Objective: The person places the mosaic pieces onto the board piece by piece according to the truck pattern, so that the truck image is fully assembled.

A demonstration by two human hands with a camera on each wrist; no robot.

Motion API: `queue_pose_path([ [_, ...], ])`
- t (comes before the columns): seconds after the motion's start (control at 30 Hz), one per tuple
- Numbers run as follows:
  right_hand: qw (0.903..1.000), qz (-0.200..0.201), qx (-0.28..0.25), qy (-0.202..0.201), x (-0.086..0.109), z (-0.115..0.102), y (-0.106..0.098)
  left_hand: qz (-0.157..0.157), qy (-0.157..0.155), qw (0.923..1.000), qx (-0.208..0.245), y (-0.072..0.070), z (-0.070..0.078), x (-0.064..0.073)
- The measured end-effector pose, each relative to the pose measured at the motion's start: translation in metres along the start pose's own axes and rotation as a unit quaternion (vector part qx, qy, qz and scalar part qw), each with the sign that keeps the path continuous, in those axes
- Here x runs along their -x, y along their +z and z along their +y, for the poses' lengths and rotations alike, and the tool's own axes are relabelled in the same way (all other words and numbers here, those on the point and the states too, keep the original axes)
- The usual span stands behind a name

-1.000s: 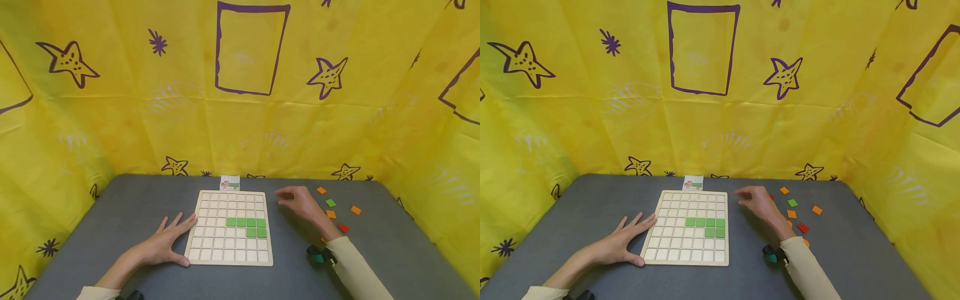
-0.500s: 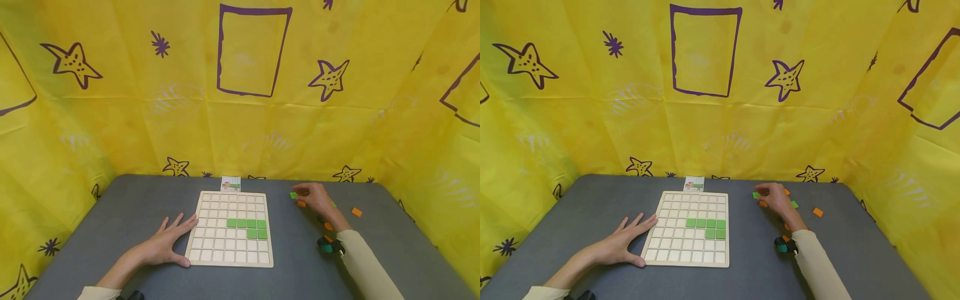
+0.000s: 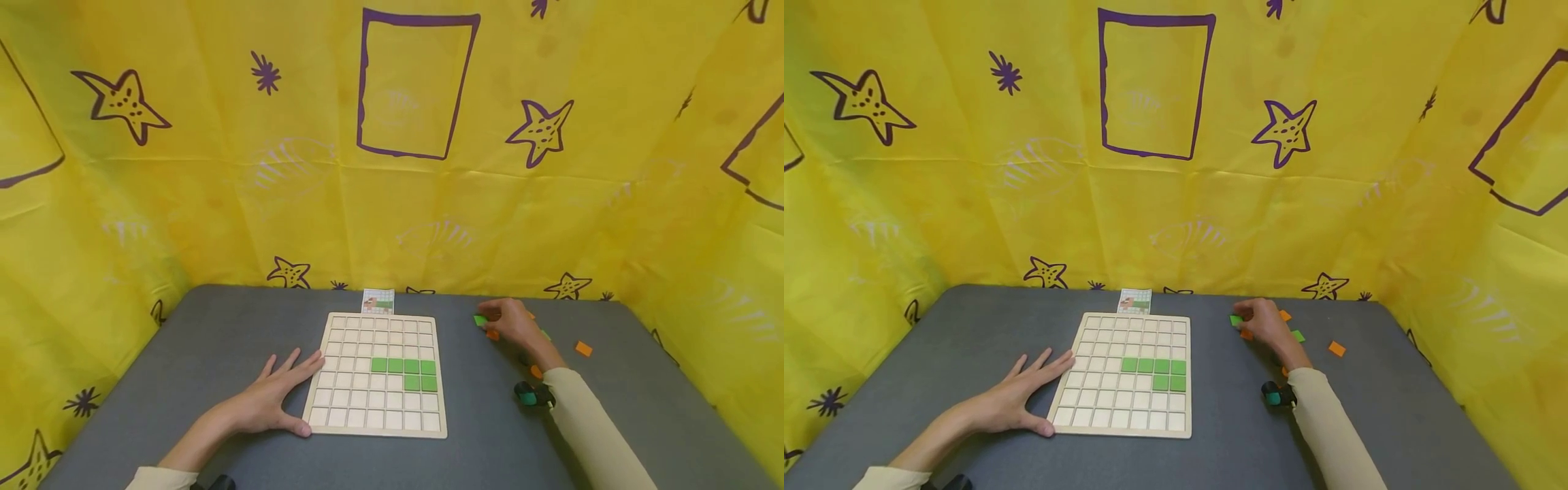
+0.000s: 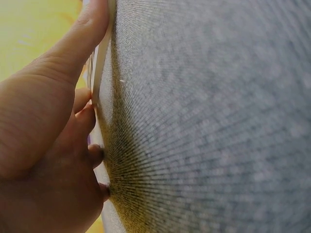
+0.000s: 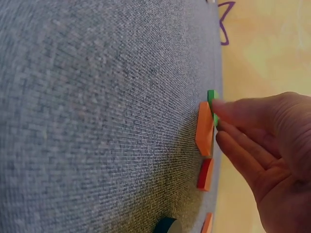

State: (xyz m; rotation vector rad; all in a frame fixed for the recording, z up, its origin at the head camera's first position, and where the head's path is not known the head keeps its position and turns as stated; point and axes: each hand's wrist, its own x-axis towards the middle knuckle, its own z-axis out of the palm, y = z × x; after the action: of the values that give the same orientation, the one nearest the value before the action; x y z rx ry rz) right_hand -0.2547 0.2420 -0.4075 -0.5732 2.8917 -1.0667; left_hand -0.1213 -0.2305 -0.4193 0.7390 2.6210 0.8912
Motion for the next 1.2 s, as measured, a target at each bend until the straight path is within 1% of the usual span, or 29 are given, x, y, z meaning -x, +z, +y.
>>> queue_pose_path([
  [0.13, 0.9999, 0.0, 0.007, 0.008, 0.0, 0.002, 0.002, -0.002, 0.0, 1.0, 0.001, 0.0, 0.0, -0.001],
  [0.27, 1.0, 0.007, 0.006, 0.004, -0.002, 0.004, 0.003, -0.001, 0.001, 1.0, 0.0, 0.0, 0.0, 0.0],
  [0.53, 0.9996, 0.005, 0.027, -0.013, 0.0, 0.004, 0.005, 0.002, 0.005, 1.0, -0.003, 0.0, 0.0, 0.0],
  [0.73, 0.9997, 0.012, 0.017, -0.016, 0.001, 0.005, 0.007, 0.0, 0.003, 1.0, -0.002, 0.0, 0.001, -0.001],
  [0.93, 0.9996, 0.017, 0.011, -0.017, 0.003, 0.0, 0.007, -0.001, 0.0, 1.0, 0.0, 0.0, 0.001, -0.001],
  [1.2, 0.9991, 0.015, 0.011, -0.039, 0.008, -0.013, 0.007, -0.003, -0.001, 1.0, 0.0, 0.0, -0.001, -0.001],
])
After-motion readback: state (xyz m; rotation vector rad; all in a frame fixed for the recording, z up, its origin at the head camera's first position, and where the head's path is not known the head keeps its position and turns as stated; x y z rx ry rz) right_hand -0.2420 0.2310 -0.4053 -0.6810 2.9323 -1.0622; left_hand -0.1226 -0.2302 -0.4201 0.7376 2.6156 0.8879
